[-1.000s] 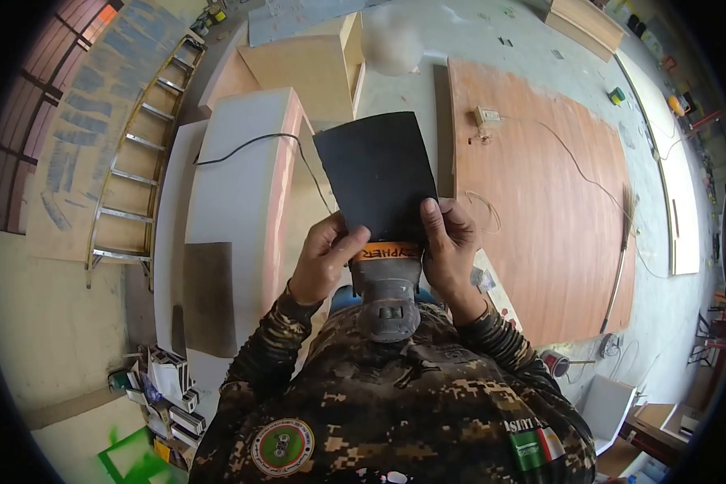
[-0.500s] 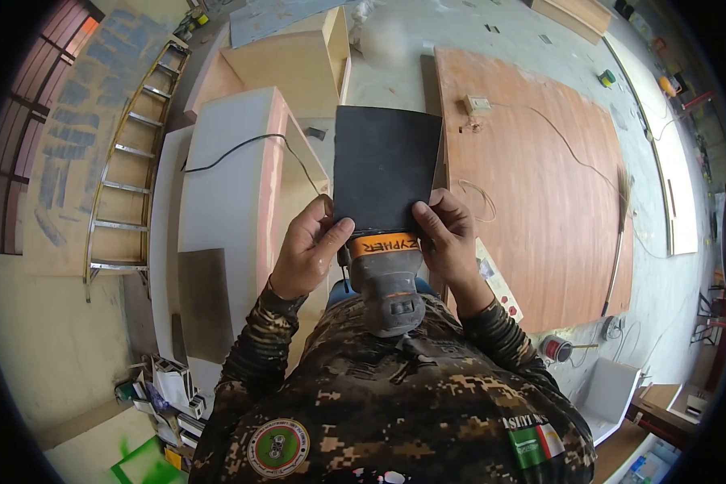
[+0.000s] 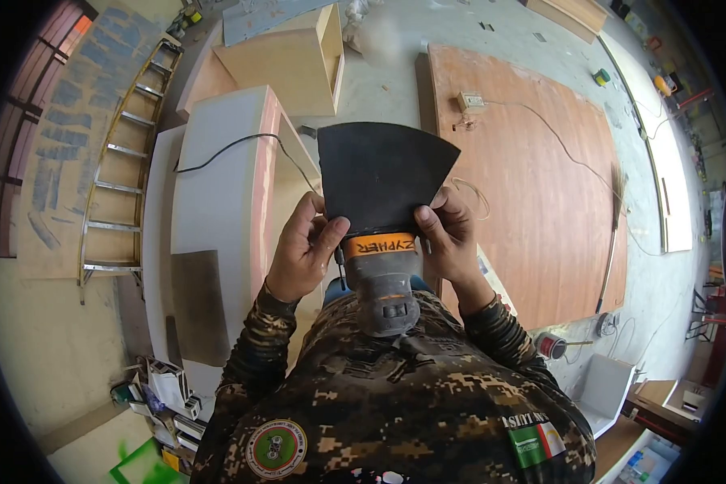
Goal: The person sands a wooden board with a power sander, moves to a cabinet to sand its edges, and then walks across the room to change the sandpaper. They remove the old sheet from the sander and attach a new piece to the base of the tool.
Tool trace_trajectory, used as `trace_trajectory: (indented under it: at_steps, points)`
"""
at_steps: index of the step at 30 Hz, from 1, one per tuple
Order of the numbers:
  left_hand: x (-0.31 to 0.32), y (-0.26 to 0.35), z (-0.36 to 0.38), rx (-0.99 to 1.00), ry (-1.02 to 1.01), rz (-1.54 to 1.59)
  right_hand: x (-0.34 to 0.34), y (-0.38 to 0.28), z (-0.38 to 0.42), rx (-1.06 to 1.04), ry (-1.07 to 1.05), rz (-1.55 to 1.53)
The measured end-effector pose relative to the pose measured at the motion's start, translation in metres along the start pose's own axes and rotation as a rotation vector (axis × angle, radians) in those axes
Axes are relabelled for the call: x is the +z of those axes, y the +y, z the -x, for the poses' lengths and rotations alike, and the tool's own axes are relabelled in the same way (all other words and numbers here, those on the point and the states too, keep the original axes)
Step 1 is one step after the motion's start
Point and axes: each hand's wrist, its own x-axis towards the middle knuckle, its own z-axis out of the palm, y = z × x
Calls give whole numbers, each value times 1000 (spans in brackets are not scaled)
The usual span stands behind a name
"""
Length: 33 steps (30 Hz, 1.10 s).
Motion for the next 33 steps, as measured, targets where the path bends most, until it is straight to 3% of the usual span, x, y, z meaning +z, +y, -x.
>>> trace_trajectory:
  at_steps: [8, 14, 16, 17, 20, 22, 26, 29, 33]
  points:
    - [-1, 16, -2, 33, 20, -208, 3, -5, -1, -55, -17, 66]
    - [-7, 19, 1, -97, -42, -303, -5, -8, -3, 33, -80, 8]
    - [-2, 24, 0, 1, -37, -23, -5, -9, -4, 39, -98, -11]
    - [-4, 18, -1, 1, -39, -25, -4, -11, -5, 84, -97, -62]
    - [-9, 5, -2, -77, -34, 172, 1, -16, -7, 128, -81, -129]
    - [-6, 12, -2, -206, 9, 465, 1, -15, -8, 125, -70, -145]
    - [-12, -7, 1, -96, -2, 300, -2, -10, -8, 37, -56, -52]
    - [7, 1, 3, 65, 134, 13, -4, -7, -2, -21, -10, 14]
    - [14, -4, 7, 40, 172, 9, 1, -10, 4, -89, 61, 33]
